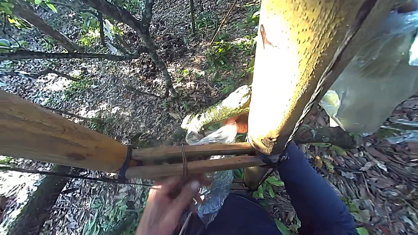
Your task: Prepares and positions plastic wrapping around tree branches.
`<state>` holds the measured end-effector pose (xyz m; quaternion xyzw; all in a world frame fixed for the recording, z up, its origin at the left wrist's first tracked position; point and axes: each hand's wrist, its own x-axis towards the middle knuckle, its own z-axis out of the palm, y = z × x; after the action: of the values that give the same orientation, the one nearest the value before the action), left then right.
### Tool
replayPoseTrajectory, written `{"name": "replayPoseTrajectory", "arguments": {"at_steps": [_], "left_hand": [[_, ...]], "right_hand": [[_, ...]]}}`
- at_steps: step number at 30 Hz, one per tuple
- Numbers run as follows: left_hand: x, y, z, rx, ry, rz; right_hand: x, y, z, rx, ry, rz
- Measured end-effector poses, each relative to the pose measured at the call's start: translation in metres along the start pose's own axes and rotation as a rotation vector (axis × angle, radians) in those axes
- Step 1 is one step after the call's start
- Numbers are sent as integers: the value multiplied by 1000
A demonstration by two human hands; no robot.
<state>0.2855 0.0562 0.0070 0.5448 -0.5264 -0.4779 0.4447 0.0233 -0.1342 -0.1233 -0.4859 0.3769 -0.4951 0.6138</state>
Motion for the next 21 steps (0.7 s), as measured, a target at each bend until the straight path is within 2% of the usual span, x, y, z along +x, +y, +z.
{"name": "replayPoseTrajectory", "arguments": {"at_steps": [1, 2, 3, 6, 9, 12, 16, 19, 20, 21], "left_hand": [[-7, 16, -16, 272, -120, 59], [-12, 31, -30, 416, -192, 149], [-15, 47, -39, 431, -199, 243], [-3, 86, -49, 426, -58, 434], [43, 91, -41, 769, 70, 589], [80, 89, -23, 1051, 25, 543], [97, 79, -9, 1159, -69, 453], [100, 78, -2, 1106, -147, 344], [101, 80, -1, 1062, -169, 299], [102, 81, -1, 1005, -187, 260]], "right_hand": [[-6, -21, 8, -74, 42, 99], [-8, -34, 13, -123, 72, 167], [-7, -32, 11, -135, 84, 179], [8, 3, -2, -28, 46, 133], [23, 16, -6, -117, -27, 167], [38, 20, 15, -309, -85, 217], [62, 48, 15, -360, -318, 118], [41, 9, 33, -342, -340, 71], [30, -30, 48, -316, -289, 233], [25, -44, 53, -211, -281, 251]]}}
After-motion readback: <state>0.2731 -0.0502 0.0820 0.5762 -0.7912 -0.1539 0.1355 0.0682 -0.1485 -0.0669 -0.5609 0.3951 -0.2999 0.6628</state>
